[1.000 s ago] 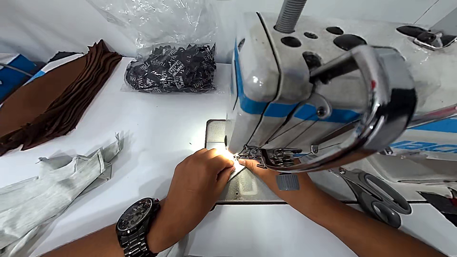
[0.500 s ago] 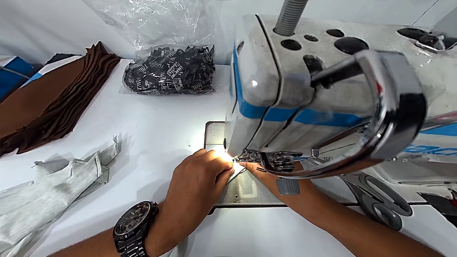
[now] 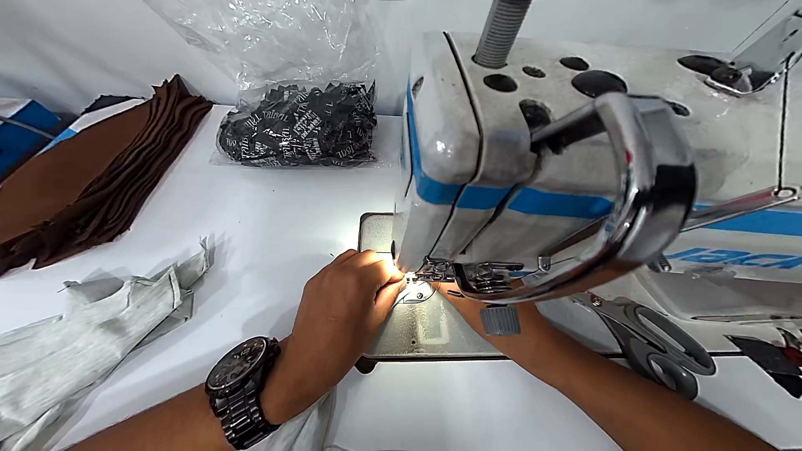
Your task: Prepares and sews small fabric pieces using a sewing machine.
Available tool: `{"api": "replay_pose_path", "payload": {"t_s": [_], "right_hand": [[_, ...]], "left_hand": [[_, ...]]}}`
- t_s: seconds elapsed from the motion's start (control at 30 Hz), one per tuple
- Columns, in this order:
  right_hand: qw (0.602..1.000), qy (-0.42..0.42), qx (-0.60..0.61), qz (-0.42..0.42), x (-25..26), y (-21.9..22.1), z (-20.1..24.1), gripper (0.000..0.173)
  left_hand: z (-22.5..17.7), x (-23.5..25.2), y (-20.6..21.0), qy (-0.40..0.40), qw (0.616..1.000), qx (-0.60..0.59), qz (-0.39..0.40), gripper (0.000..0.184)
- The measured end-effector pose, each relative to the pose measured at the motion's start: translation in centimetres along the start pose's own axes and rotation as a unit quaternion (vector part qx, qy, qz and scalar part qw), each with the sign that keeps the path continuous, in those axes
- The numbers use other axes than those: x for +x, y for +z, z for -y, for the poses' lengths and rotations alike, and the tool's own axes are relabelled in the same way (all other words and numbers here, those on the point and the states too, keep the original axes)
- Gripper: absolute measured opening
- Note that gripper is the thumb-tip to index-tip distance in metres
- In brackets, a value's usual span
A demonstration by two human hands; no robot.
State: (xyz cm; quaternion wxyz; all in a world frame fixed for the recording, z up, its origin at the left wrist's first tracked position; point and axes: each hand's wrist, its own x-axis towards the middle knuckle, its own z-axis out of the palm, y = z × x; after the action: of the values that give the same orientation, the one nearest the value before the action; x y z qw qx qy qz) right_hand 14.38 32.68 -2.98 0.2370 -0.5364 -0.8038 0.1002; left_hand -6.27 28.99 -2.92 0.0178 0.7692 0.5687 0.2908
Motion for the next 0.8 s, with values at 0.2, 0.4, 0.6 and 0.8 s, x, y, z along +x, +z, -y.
{"api": "replay_pose_path", "payload": {"t_s": [0.2,0.4,0.6,0.8], "right_hand": [[0.998,-0.045,0.004,-0.046,0.1,0.1,-0.4,0.013],[0.998,-0.023,-0.051,-0.030,-5.7,-8.7,-6.5,0.028],[0.990,0.011,-0.122,-0.064,-14.8,-10.6,-12.7,0.036],[0.987,0.114,-0.089,0.070,-14.5,-13.5,-12.2,0.050]], "left_hand": [[0.2,0.6,-0.1,-0.015,1.000,0.010,-0.001,0.016],[-0.4,1.2,-0.5,-0.039,0.999,0.010,0.009,0.013],[-1.5,1.3,-1.3,-0.094,0.994,-0.028,0.052,0.014],[-1.4,1.9,-0.7,-0.151,0.983,-0.025,0.100,0.023]]}}
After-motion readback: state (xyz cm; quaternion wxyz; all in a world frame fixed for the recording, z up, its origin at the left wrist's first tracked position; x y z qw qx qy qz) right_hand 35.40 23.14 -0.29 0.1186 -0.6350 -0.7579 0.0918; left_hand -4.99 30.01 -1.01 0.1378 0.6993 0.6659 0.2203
